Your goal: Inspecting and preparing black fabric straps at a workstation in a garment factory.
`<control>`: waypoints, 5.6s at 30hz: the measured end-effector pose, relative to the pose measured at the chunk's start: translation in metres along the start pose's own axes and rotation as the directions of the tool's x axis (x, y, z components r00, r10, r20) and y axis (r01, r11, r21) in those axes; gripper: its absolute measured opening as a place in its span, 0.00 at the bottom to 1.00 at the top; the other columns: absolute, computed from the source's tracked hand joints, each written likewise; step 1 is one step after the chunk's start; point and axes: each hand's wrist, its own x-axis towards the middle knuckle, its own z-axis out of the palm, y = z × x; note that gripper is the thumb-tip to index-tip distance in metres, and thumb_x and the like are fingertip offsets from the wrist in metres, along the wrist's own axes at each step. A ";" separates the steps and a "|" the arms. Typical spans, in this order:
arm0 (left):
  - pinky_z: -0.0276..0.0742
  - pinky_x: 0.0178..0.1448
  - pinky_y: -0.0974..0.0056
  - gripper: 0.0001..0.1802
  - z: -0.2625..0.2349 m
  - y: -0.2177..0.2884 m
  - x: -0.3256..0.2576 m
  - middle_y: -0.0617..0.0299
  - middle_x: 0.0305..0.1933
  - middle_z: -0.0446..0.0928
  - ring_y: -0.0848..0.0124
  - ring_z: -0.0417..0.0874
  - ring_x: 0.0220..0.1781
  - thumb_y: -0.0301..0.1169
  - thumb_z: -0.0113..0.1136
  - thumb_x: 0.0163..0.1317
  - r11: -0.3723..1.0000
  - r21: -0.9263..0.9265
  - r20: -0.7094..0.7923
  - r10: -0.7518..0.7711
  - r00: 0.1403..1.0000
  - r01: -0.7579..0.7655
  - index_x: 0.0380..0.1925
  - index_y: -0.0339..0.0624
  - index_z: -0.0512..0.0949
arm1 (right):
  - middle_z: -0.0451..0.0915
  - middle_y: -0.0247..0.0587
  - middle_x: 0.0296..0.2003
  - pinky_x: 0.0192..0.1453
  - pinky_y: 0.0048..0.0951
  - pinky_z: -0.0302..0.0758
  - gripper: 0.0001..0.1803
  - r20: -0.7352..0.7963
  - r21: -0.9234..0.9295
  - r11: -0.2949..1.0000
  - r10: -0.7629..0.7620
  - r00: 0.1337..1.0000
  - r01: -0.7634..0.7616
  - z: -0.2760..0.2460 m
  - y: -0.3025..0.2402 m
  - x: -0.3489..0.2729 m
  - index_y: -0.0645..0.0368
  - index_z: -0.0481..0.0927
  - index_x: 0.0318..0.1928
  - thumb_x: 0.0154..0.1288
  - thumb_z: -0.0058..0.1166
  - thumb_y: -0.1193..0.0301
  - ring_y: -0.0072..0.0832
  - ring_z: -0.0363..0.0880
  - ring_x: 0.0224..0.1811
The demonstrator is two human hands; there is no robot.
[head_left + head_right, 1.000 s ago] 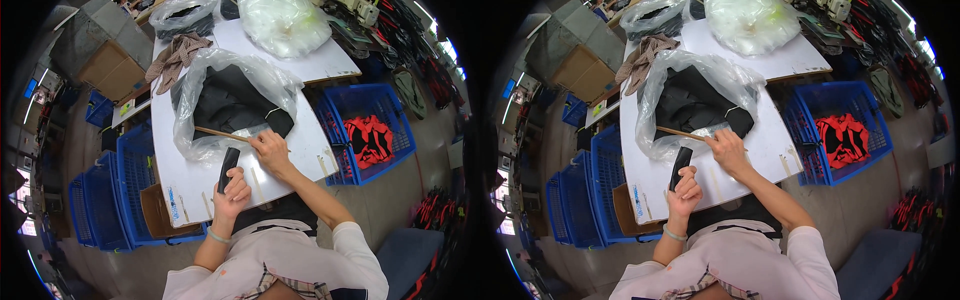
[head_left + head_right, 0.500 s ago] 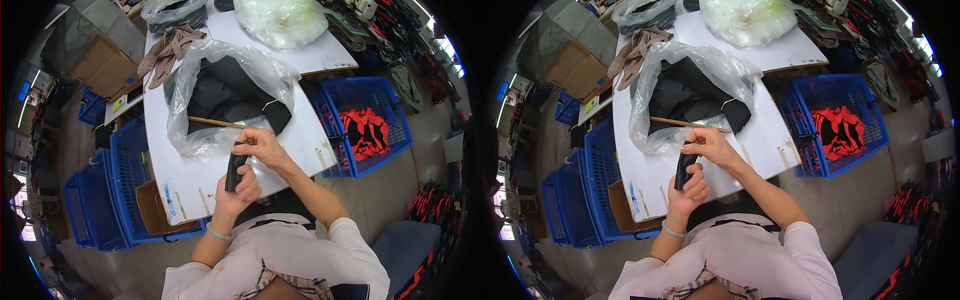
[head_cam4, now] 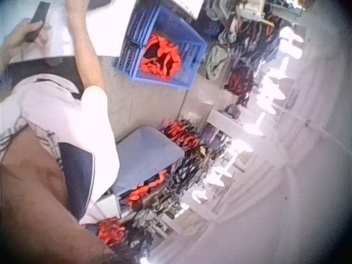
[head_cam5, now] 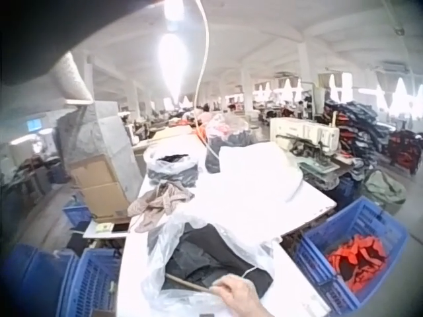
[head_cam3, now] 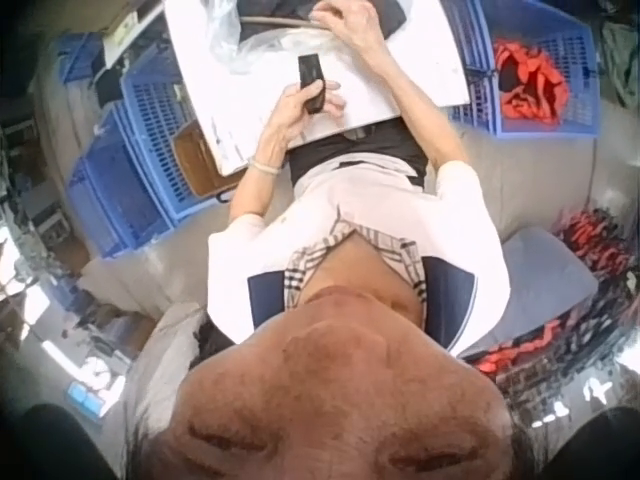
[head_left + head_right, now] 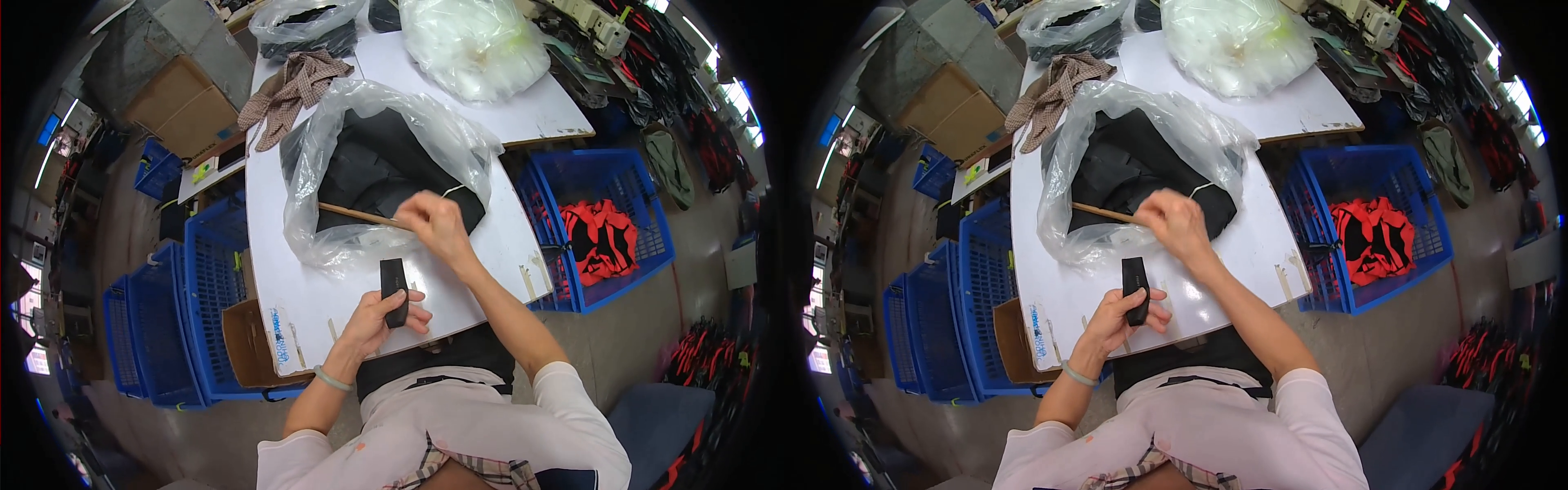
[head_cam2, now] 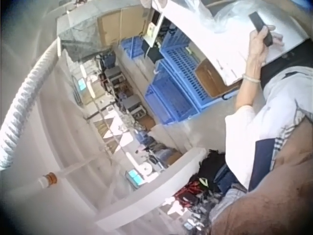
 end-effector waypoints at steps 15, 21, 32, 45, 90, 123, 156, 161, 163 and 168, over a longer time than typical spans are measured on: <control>0.52 0.69 0.45 0.07 0.016 0.021 0.156 0.43 0.69 0.53 0.44 0.50 0.71 0.24 0.57 0.55 -0.217 0.886 0.456 0.567 0.686 -0.410 0.29 0.28 0.76 | 0.78 0.29 0.22 0.32 0.20 0.69 0.05 0.547 0.076 0.929 0.264 0.794 -0.362 -0.018 0.054 0.131 0.62 0.81 0.29 0.53 0.61 0.73 0.17 0.73 0.26; 0.52 0.68 0.44 0.07 0.016 0.027 0.175 0.47 0.68 0.56 0.44 0.51 0.71 0.27 0.59 0.54 -0.269 0.887 0.459 0.581 0.671 -0.375 0.29 0.33 0.78 | 0.76 0.27 0.23 0.32 0.20 0.65 0.05 0.483 0.264 0.896 0.198 0.853 -0.358 -0.025 0.061 0.126 0.62 0.80 0.30 0.52 0.61 0.75 0.15 0.69 0.27; 0.45 0.70 0.41 0.10 0.008 0.038 0.176 0.60 0.69 0.58 0.44 0.55 0.69 0.31 0.59 0.55 -0.265 0.887 0.461 0.484 0.743 -0.378 0.34 0.36 0.80 | 0.74 0.25 0.29 0.40 0.15 0.66 0.04 0.308 0.733 0.593 0.147 0.940 -0.334 -0.045 0.050 0.114 0.59 0.78 0.33 0.56 0.60 0.77 0.12 0.70 0.34; 0.56 0.69 0.58 0.16 0.032 0.054 0.092 0.50 0.63 0.67 0.63 0.65 0.66 0.30 0.49 0.66 0.772 0.031 0.221 0.614 0.758 -0.635 0.46 0.28 0.76 | 0.77 0.28 0.27 0.34 0.16 0.68 0.08 0.167 0.130 0.965 0.206 0.964 -0.229 -0.149 -0.059 0.034 0.66 0.79 0.37 0.56 0.57 0.77 0.12 0.71 0.28; 0.58 0.71 0.46 0.12 0.070 0.007 0.024 0.27 0.60 0.59 0.44 0.64 0.65 0.17 0.42 0.65 0.603 -0.676 -0.324 0.274 0.906 -0.424 0.44 0.36 0.54 | 0.72 0.34 0.28 0.21 0.29 0.67 0.07 -0.105 -0.339 0.913 -0.278 0.955 0.229 -0.057 -0.086 -0.094 0.61 0.73 0.21 0.42 0.60 0.79 0.28 0.72 0.24; 0.72 0.56 0.56 0.12 0.056 0.030 0.017 0.43 0.48 0.75 0.56 0.81 0.46 0.25 0.49 0.65 0.715 -0.373 -0.177 0.570 0.802 -0.591 0.48 0.38 0.64 | 0.74 0.54 0.45 0.41 0.45 0.74 0.27 0.483 -0.147 0.989 0.089 0.871 -0.019 -0.024 -0.073 -0.070 0.55 0.72 0.53 0.48 0.59 0.74 0.53 0.76 0.40; 0.65 0.23 0.73 0.14 0.087 0.038 -0.003 0.66 0.17 0.69 0.78 0.70 0.18 0.35 0.59 0.63 0.721 0.104 -0.053 0.692 0.720 -0.686 0.23 0.40 0.70 | 0.75 0.46 0.42 0.47 0.40 0.70 0.19 0.215 -0.089 0.901 -0.399 0.891 0.425 -0.064 -0.069 -0.092 0.58 0.82 0.35 0.38 0.70 0.66 0.43 0.73 0.44; 0.61 0.24 0.72 0.10 0.094 0.035 -0.002 0.66 0.18 0.68 0.78 0.64 0.19 0.23 0.63 0.56 0.357 0.570 0.129 0.851 0.510 -0.740 0.21 0.38 0.71 | 0.74 0.47 0.40 0.47 0.35 0.69 0.22 -0.076 0.056 0.956 -0.285 0.956 0.289 -0.105 -0.086 -0.092 0.59 0.84 0.39 0.43 0.69 0.62 0.38 0.72 0.43; 0.62 0.23 0.71 0.11 0.094 0.032 -0.004 0.64 0.17 0.69 0.76 0.67 0.18 0.24 0.66 0.53 0.285 0.624 0.187 0.850 0.492 -0.728 0.21 0.38 0.70 | 0.72 0.48 0.43 0.47 0.33 0.69 0.28 -0.056 0.107 0.903 -0.412 0.910 0.415 -0.110 -0.111 -0.069 0.62 0.82 0.44 0.41 0.70 0.61 0.38 0.72 0.44; 0.65 0.23 0.66 0.13 0.092 0.027 -0.004 0.60 0.19 0.68 0.64 0.71 0.19 0.17 0.65 0.41 0.125 0.605 0.368 0.832 0.415 -0.786 0.22 0.39 0.70 | 0.73 0.45 0.38 0.42 0.32 0.66 0.22 0.142 0.047 0.878 -0.478 0.867 0.476 -0.117 -0.143 -0.042 0.60 0.83 0.39 0.40 0.68 0.64 0.34 0.71 0.40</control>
